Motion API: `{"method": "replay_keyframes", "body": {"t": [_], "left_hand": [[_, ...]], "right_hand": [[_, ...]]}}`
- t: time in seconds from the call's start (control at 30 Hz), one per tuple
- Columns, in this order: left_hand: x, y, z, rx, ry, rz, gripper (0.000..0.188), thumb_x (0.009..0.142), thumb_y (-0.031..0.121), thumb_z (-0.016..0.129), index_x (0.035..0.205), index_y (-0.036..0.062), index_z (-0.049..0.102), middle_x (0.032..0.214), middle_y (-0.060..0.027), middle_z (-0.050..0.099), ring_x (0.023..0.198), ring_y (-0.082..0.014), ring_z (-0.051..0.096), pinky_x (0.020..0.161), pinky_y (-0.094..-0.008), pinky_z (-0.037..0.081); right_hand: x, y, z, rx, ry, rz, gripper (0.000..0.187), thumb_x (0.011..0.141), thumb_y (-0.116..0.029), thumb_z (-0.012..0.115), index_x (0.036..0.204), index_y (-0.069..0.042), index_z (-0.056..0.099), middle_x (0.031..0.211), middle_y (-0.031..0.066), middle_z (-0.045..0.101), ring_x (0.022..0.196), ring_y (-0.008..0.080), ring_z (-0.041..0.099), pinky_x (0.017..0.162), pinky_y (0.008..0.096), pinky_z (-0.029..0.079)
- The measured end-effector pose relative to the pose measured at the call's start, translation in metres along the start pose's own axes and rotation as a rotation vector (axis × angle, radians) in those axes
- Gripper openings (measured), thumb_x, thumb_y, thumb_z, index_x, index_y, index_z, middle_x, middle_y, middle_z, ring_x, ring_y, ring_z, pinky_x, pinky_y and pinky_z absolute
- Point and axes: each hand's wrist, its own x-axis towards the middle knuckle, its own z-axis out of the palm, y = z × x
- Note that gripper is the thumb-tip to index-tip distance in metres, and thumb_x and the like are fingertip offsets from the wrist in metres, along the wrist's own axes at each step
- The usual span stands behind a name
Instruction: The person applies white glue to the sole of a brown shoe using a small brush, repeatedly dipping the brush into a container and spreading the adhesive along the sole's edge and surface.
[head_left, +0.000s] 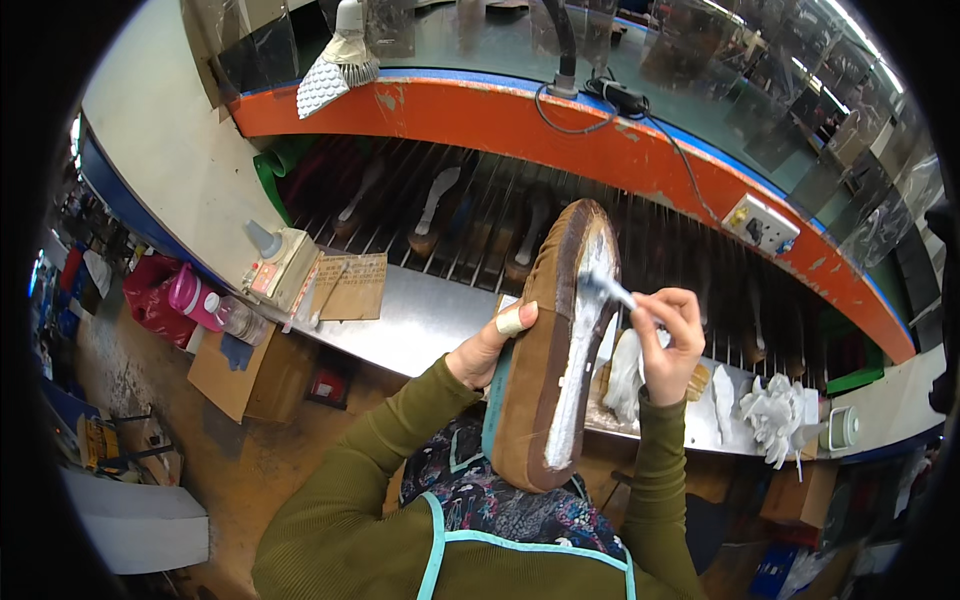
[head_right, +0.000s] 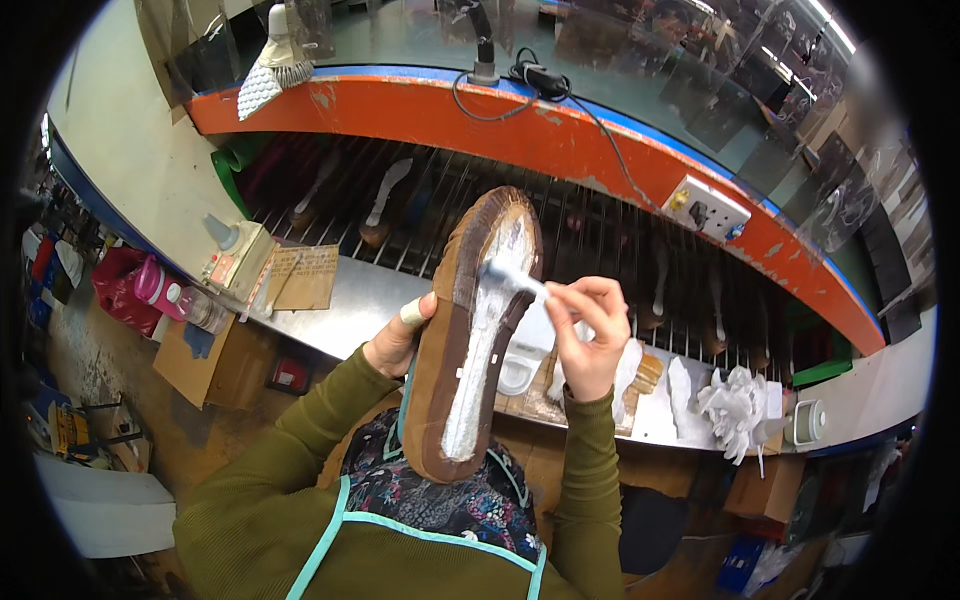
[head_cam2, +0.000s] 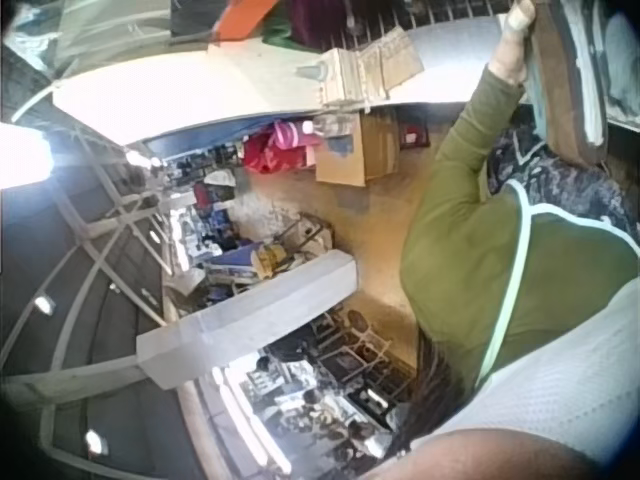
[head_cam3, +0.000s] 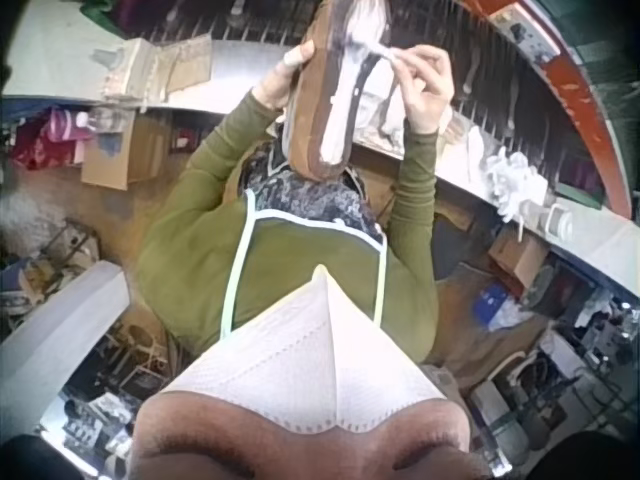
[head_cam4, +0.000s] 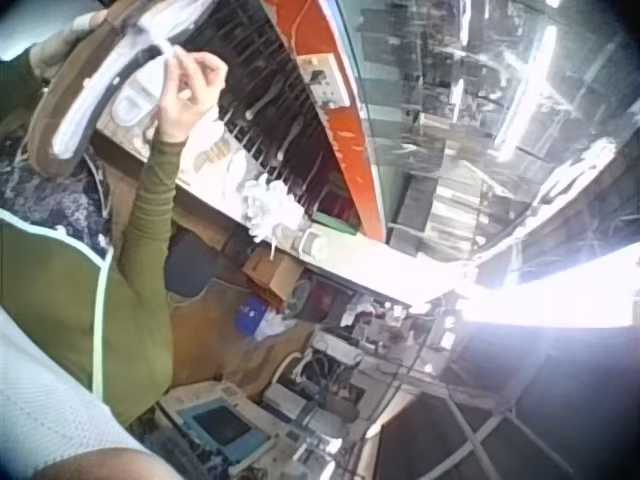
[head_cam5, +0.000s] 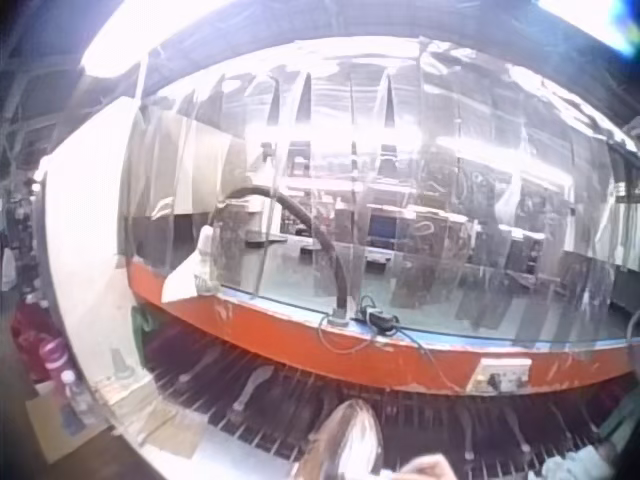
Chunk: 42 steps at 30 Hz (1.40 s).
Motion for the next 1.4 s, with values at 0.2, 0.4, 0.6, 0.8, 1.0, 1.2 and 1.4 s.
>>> {"method": "replay_keyframes", "body": {"t": [0.2, 0.4, 0.6, 0.8, 1.0, 1.2, 1.4], "left_hand": [[-0.008, -0.022, 0.009, -0.042, 0.135, 0.063, 0.077, 0.085, 0.056, 0.06, 0.134, 0.0001, 0.042, 0.123, -0.0153, 0.056, 0.109, -0.0216, 0.058, 0.094, -0.0358, 0.05], [-0.018, -0.028, -0.003, -0.017, 0.21, 0.084, 0.07, 0.088, 0.044, 0.062, 0.137, 0.0023, 0.036, 0.125, -0.0122, 0.052, 0.112, -0.0198, 0.056, 0.095, -0.0343, 0.049], [-0.017, -0.029, 0.002, 0.029, 0.214, 0.089, 0.069, 0.088, 0.04, 0.062, 0.138, 0.0013, 0.034, 0.126, -0.0133, 0.05, 0.113, -0.0206, 0.055, 0.095, -0.034, 0.048], [-0.012, -0.028, 0.008, 0.117, 0.232, 0.105, 0.07, 0.087, 0.044, 0.061, 0.136, 0.0004, 0.037, 0.125, -0.0129, 0.053, 0.112, -0.0205, 0.056, 0.096, -0.0341, 0.047], [-0.007, -0.025, 0.002, 0.095, 0.184, 0.068, 0.071, 0.087, 0.036, 0.063, 0.141, 0.0011, 0.031, 0.132, -0.0134, 0.048, 0.12, -0.0213, 0.05, 0.101, -0.0335, 0.043], [-0.001, -0.019, 0.005, 0.194, 0.246, 0.088, 0.073, 0.084, 0.049, 0.063, 0.135, 0.0016, 0.039, 0.121, -0.012, 0.055, 0.109, -0.0202, 0.058, 0.093, -0.0347, 0.05], [0.004, -0.015, -0.005, 0.199, 0.221, 0.076, 0.071, 0.085, 0.046, 0.064, 0.135, 0.0031, 0.039, 0.122, -0.0121, 0.054, 0.109, -0.0199, 0.057, 0.094, -0.0347, 0.049]], "right_hand": [[-0.051, -0.014, -0.006, 0.067, -0.1, 0.218, 0.012, 0.08, -0.001, 0.07, 0.092, 0.0, 0.072, 0.086, 0.0054, 0.055, 0.075, 0.0127, 0.052, 0.065, 0.0242, 0.043], [-0.1, -0.033, -0.012, 0.219, -0.099, 0.452, 0.013, 0.08, -0.001, 0.07, 0.093, 0.001, 0.072, 0.092, 0.0066, 0.055, 0.085, 0.0154, 0.054, 0.075, 0.0264, 0.044], [-0.097, -0.04, 0.004, 0.078, 0.012, 0.433, 0.014, 0.081, -0.002, 0.07, 0.095, 0.0, 0.072, 0.09, 0.0042, 0.054, 0.077, 0.0108, 0.053, 0.064, 0.0232, 0.044], [-0.076, -0.03, 0.009, -0.1, 0.065, 0.314, 0.015, 0.08, -0.004, 0.072, 0.095, -0.004, 0.073, 0.091, 0.0048, 0.055, 0.072, 0.0117, 0.051, 0.064, 0.0234, 0.043], [-0.053, -0.019, 0.008, -0.174, 0.14, 0.168, 0.017, 0.077, -0.007, 0.075, 0.094, -0.008, 0.074, 0.09, 0.0022, 0.056, 0.068, 0.0107, 0.05, 0.066, 0.025, 0.04], [-0.042, 0.001, -0.006, -0.068, -0.057, 0.136, 0.015, 0.076, -0.01, 0.076, 0.091, -0.009, 0.075, 0.085, 0.0014, 0.057, 0.063, 0.0103, 0.049, 0.063, 0.0252, 0.038], [-0.046, 0.004, -0.017, 0.012, -0.172, 0.197, 0.014, 0.076, -0.011, 0.075, 0.091, -0.008, 0.075, 0.081, 0.0024, 0.058, 0.062, 0.0112, 0.05, 0.058, 0.0269, 0.038]]}}
